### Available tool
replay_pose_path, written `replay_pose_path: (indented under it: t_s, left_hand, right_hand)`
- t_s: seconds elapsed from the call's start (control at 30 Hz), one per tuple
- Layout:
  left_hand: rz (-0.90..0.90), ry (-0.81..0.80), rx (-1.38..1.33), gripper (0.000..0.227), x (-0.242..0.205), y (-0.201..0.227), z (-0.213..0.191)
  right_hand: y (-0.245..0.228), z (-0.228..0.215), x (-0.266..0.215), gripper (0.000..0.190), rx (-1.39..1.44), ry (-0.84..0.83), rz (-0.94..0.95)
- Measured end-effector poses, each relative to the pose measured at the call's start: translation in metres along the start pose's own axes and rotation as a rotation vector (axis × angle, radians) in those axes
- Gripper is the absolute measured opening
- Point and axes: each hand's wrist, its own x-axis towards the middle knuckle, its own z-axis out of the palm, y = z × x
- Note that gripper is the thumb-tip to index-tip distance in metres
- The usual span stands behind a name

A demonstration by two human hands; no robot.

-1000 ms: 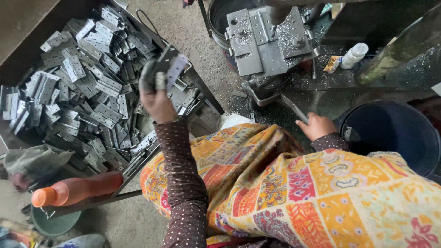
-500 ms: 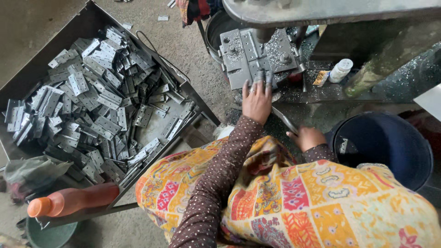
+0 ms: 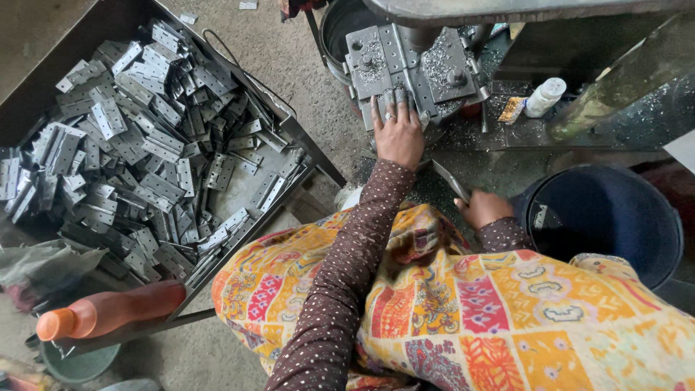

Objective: The person repeatedly picks up small metal brackets from a bin, places them under a drill press, and operates the machine to drill holes. After drilling, the person removes the bracket and places it into a nearby bin.

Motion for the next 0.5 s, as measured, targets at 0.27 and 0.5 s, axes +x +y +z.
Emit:
replay_pose_path:
  t_s: [0.27, 0.5]
  left_hand:
    - [-0.005, -0.008, 0.000, 0.035, 0.002, -0.001, -0.008]
    - [-0.007, -0.009, -0.047, 0.038, -0.002, -0.001, -0.007]
  right_hand:
    - [0.008, 0.030, 0.000, 0.047, 0.105, 0.100, -0.064]
    - [0.008, -0.008, 0.010, 0.056, -0.006, -0.021, -0.007]
